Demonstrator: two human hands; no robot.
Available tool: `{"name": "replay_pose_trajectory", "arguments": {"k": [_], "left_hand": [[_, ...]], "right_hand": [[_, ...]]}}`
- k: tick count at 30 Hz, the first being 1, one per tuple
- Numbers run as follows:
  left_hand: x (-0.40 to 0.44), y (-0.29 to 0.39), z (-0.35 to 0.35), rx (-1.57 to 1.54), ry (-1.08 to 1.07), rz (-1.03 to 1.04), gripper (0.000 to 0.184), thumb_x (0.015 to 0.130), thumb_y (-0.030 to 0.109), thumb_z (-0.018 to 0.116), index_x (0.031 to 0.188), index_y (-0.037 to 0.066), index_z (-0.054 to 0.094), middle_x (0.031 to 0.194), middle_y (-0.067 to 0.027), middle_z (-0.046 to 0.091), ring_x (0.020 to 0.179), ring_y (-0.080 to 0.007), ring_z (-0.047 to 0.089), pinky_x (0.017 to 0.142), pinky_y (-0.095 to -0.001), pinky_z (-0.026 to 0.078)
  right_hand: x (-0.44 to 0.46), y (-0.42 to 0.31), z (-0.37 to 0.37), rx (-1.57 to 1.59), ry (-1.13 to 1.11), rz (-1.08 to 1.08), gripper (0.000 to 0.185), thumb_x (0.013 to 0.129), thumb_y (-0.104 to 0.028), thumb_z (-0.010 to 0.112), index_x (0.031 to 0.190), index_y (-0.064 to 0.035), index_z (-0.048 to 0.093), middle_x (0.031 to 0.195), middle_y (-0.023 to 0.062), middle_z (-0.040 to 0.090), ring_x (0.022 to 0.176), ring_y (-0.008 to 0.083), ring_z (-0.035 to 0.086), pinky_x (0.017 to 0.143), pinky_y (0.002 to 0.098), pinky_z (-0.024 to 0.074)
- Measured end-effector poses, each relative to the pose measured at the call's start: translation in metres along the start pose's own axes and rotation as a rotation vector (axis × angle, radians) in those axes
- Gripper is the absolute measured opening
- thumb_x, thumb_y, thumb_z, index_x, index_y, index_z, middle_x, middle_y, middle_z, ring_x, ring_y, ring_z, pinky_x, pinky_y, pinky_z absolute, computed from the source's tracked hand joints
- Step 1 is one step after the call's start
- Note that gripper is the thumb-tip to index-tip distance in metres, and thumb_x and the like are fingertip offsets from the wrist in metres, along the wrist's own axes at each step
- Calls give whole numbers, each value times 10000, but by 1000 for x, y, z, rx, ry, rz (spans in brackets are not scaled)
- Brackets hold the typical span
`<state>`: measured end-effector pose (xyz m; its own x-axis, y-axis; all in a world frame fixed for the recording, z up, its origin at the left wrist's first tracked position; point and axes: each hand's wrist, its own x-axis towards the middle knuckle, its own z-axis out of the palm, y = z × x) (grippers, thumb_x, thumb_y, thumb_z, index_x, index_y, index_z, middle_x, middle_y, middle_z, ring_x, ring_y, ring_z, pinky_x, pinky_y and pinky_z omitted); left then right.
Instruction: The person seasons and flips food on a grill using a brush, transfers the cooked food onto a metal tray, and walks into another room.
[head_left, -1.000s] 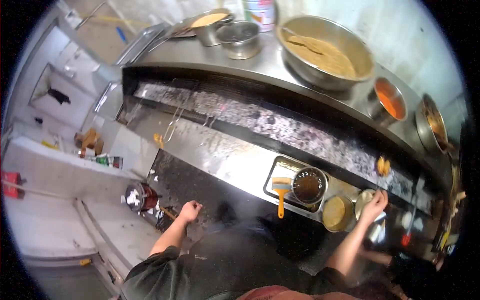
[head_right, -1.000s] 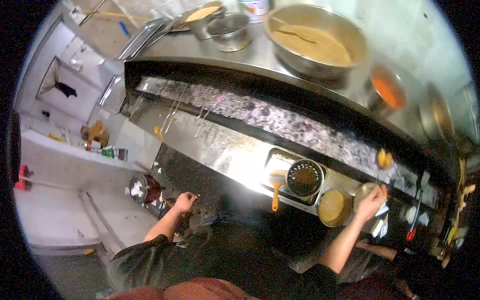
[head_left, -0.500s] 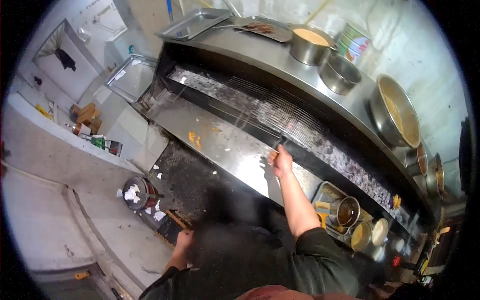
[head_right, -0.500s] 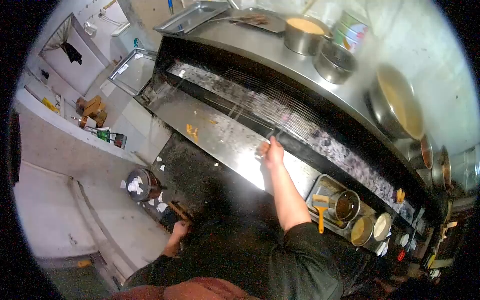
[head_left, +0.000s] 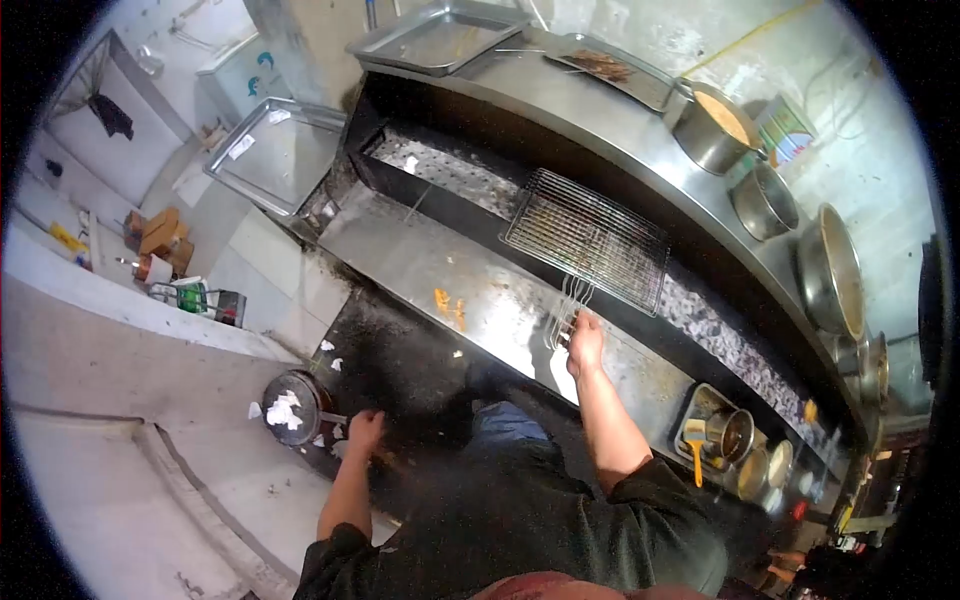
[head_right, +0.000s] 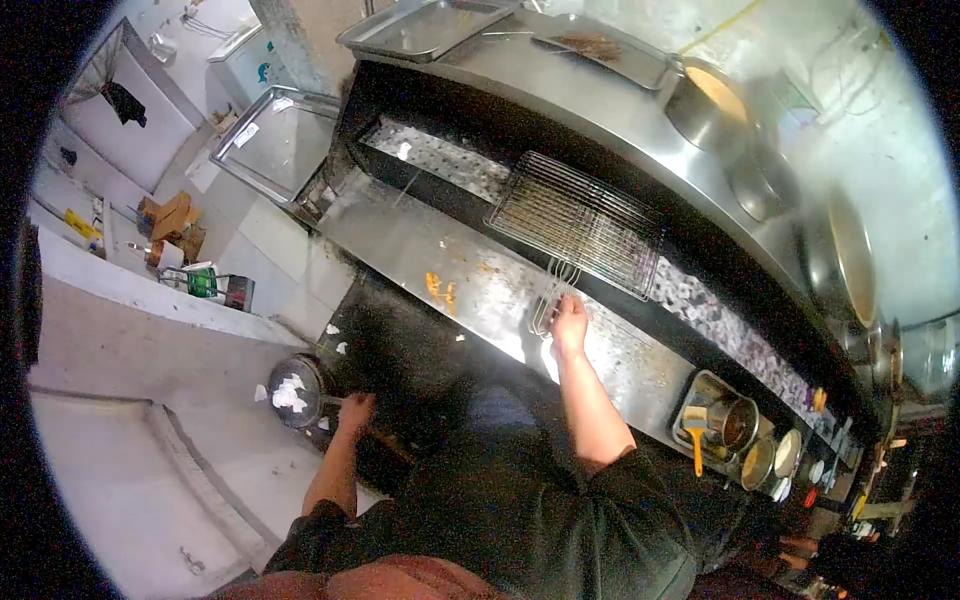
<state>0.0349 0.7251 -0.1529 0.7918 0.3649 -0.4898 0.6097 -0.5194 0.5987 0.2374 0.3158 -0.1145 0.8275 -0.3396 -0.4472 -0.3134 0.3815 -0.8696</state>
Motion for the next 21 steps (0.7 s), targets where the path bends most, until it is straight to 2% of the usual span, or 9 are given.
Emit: {"name": "replay_pose_trajectory", "arguments": {"k": [3, 6, 7, 9, 11, 14, 15, 18, 21], "left_hand": [[62, 78, -8, -84, -52, 104, 316, 855, 280, 600, 872, -33, 636, 682, -98, 633, 602, -184, 610, 611, -323, 484], [138, 153, -25, -130, 33, 359, 353, 881, 325, 564, 910, -22, 621, 706, -67, 625, 675, -179, 586, 651, -328, 461], [172, 167, -27, -80, 168, 499, 346, 888, 319, 555, 936, -17, 623, 722, -69, 630, 674, -179, 589, 658, -327, 460], [210, 216, -40, -106, 279, 493, 349, 887, 319, 560, 986, -12, 613, 830, -122, 653, 756, -206, 614, 712, -324, 463], [254, 248, -50, -291, 97, 373, 300, 855, 282, 562, 922, -9, 597, 855, -224, 622, 812, -390, 591, 708, -409, 461], [268, 309, -67, 46, 3, 394, 312, 861, 282, 567, 904, -25, 595, 807, -198, 629, 749, -360, 595, 682, -399, 460], [285, 307, -59, -11, -47, 437, 316, 866, 283, 579, 862, -32, 608, 746, -129, 640, 683, -247, 604, 630, -358, 460], [320, 303, -36, -309, -404, 285, 248, 887, 257, 589, 928, 16, 628, 766, -28, 628, 653, -102, 547, 596, -244, 431], [327, 305, -36, -365, -468, 298, 215, 882, 225, 587, 864, 17, 639, 730, -33, 631, 636, -106, 550, 568, -264, 428]], "right_hand": [[-12, -15, 25, 367, -188, 263, 273, 975, -322, 390, 1091, -83, 452, 949, 136, 618, 809, 276, 630, 631, 394, 525], [-13, -16, 48, 351, -232, 334, 262, 966, -299, 439, 1076, -61, 446, 917, 147, 634, 708, 246, 629, 575, 350, 525], [-11, -11, 52, 353, -250, 321, 216, 964, -278, 456, 1045, -77, 459, 893, 141, 644, 663, 235, 628, 535, 329, 512], [-11, -1, 61, 381, -158, 295, 149, 966, -252, 463, 978, -104, 478, 786, 111, 632, 585, 207, 590, 491, 330, 488], [-14, -6, 80, 410, -69, 254, 140, 968, -245, 461, 953, -109, 490, 717, 88, 604, 550, 194, 562, 477, 325, 477], [-18, -4, 94, 353, -16, 195, 145, 970, -239, 458, 951, -101, 498, 662, 78, 573, 520, 195, 542, 465, 328, 462], [-18, -1, 95, 326, -11, 172, 156, 969, -245, 454, 963, -94, 489, 666, 82, 571, 516, 197, 538, 466, 322, 455], [-16, 0, 104, 288, 57, 123, 159, 970, -238, 444, 944, -84, 472, 649, 86, 560, 494, 198, 525, 447, 312, 439], [-17, 9, 116, 131, 113, 58, 164, 974, -229, 433, 901, -85, 456, 611, 81, 545, 458, 187, 506, 415, 295, 422]]}}
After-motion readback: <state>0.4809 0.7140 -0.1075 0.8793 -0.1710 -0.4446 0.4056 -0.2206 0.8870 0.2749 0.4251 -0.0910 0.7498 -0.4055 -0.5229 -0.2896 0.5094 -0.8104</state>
